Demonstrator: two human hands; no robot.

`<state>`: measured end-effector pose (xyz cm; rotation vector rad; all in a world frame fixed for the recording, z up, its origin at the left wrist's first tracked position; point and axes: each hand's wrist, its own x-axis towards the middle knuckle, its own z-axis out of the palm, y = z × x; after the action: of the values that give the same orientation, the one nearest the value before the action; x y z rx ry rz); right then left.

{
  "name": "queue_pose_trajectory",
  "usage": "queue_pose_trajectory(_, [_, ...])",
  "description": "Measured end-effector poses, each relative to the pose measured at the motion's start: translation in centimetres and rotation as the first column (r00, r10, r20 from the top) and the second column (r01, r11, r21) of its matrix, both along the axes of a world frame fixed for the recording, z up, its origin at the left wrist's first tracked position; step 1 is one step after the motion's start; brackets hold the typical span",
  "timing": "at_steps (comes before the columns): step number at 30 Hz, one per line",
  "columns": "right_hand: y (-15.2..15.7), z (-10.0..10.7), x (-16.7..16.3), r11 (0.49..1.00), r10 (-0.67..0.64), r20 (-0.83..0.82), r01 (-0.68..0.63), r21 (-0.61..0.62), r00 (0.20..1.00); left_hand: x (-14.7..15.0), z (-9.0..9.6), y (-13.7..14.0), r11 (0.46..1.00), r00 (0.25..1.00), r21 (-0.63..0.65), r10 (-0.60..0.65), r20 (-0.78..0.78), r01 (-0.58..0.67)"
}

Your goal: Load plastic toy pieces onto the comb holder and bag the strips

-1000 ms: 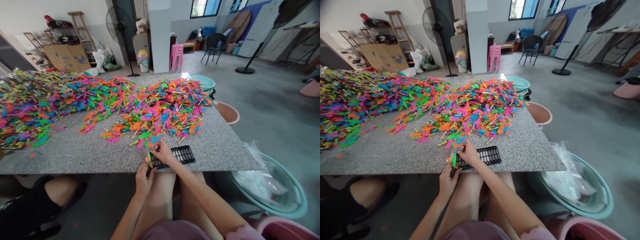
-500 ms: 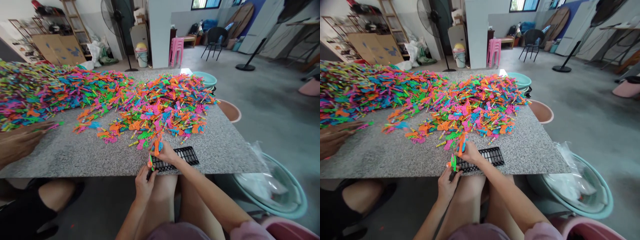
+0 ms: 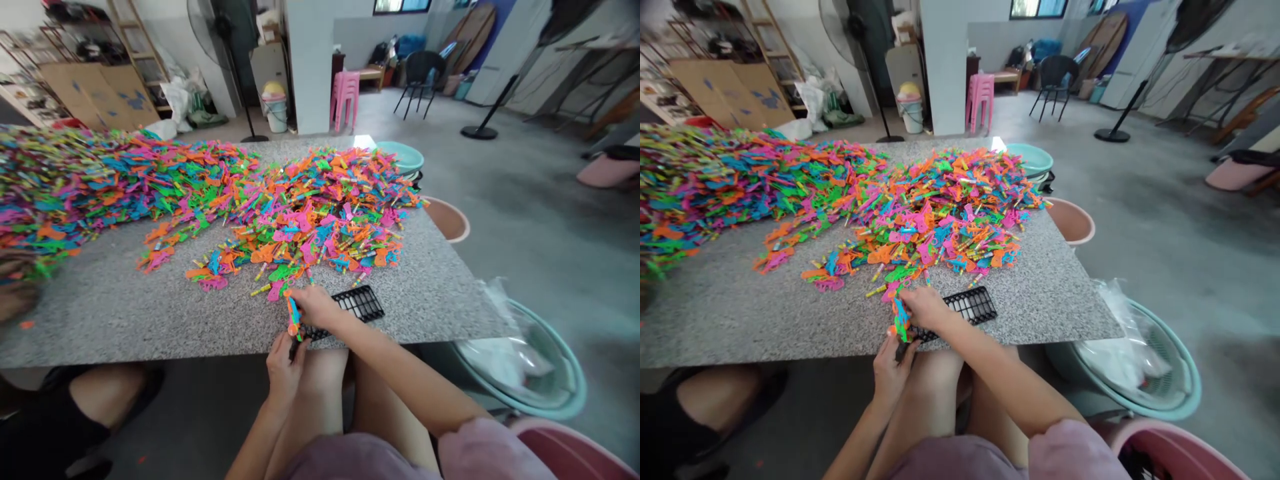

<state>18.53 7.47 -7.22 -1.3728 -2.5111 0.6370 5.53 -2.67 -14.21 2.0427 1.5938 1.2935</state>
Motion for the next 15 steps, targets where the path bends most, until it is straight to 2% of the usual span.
queue_pose_trajectory(2, [-1.3,-0.3,1.0,0.999,-0.025,-0.12,0.03,0.037,0.992,-0.4,0.8,-0.3,0.999,0.999,0.005,-0.046,0.002,0.046])
queue_pose_trajectory(5, [-4.5,-1.6,3.9,0.974,-0.079,-0.249,0.129,0.189,0.965,-1.5,2.5,-0.8,0.998,0.998,0.011,-0.068,0.012,0.068])
queue_pose_trajectory(7, [-6.8,-2.4,6.0,0.954,-0.109,-0.217,0.164,0.252,0.97,-2.0,3.9,-0.4,0.996,1.0,0.087,-0.018,-0.017,0.019])
queue_pose_trajectory(9, [-8.0,-2.8,7.8,0.956,-0.102,-0.159,0.141,0.257,0.982,-2.1,5.4,0.6,0.978,0.987,0.178,-0.089,-0.135,0.112])
queue_pose_trajectory(10, [-7.9,-2.8,8.6,0.955,-0.134,-0.144,0.167,0.246,0.98,-2.0,5.9,1.3,0.961,0.972,0.206,-0.145,-0.186,0.183])
queue_pose_trajectory(11, [-7.4,-2.6,9.2,0.942,-0.219,-0.137,0.246,0.228,0.966,-1.8,6.4,2.1,0.946,0.96,0.231,-0.181,-0.213,0.229])
queue_pose_trajectory(12, [-6.4,-2.3,9.6,0.908,-0.349,-0.125,0.368,0.202,0.929,-1.6,6.8,2.7,0.931,0.953,0.259,-0.199,-0.227,0.256])
queue_pose_trajectory(14, [-3.5,-1.5,10.2,0.767,-0.625,-0.06,0.626,0.142,0.778,-1.1,7.2,3.8,0.915,0.951,0.31,-0.186,-0.249,0.26])
queue_pose_trajectory(15, [-2.0,-1.1,10.4,0.703,-0.706,-0.012,0.702,0.114,0.709,-1.0,7.4,4.1,0.91,0.948,0.326,-0.169,-0.269,0.254])
